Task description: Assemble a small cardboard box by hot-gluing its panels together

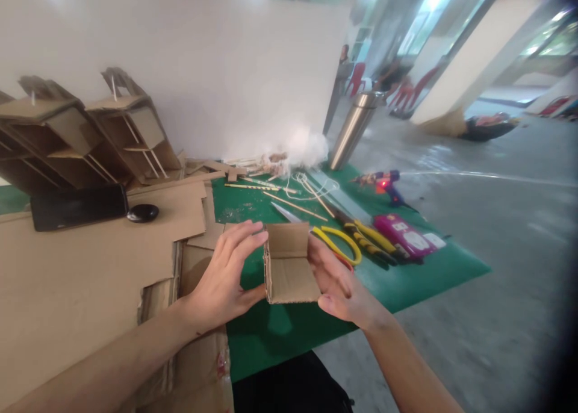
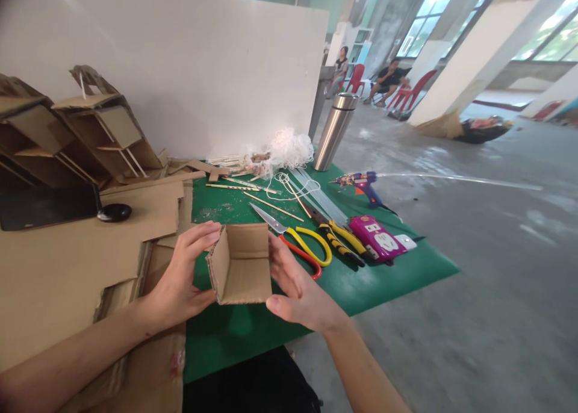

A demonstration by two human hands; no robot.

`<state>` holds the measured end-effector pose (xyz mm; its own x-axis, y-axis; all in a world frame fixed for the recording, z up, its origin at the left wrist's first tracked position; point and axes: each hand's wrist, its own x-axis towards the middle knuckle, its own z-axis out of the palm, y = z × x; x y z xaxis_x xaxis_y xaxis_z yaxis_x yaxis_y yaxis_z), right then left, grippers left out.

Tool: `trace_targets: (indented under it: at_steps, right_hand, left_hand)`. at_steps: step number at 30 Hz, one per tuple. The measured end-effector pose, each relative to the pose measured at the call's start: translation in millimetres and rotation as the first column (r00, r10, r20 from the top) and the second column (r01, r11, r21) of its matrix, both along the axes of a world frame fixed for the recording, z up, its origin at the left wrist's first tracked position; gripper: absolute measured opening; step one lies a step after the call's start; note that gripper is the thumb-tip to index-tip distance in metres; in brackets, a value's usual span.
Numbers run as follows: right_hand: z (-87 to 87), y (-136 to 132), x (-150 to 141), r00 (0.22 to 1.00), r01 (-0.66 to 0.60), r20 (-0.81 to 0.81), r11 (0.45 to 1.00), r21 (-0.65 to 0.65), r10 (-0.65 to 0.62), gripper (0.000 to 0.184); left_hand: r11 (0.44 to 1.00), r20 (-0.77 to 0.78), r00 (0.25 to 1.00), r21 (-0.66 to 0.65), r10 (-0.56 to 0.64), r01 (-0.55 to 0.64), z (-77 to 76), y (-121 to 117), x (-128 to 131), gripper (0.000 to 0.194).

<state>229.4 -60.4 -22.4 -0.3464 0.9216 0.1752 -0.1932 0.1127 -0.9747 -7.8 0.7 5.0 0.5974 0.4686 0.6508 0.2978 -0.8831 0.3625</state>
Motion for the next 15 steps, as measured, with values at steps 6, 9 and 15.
trace_targets:
  at_steps: [6,9,15]
  right_hand:
    - [-0.5,0,-1,0.982,0.084,0.169,0.996,0.043,-0.09,0.077]
    - [2.5,0,-5,0.959,0.103,0.26,0.994,0.037,-0.11,0.087]
    - [0.4,2,-9,0.875,0.179,0.436,0.978,0.11,-0.209,0.089]
  left_hand:
    - [0.998,-0.031,0.999,-0.049,0.036,-0.037,-8.5,4,1,0.063]
    - [0.997,-0.045,0.999,-0.077,0.027,-0.03,-12.2,5,1,0.062]
    - [0.978,-0.167,0.984,-0.191,0.054,-0.086,-9.6,-2,0,0.089]
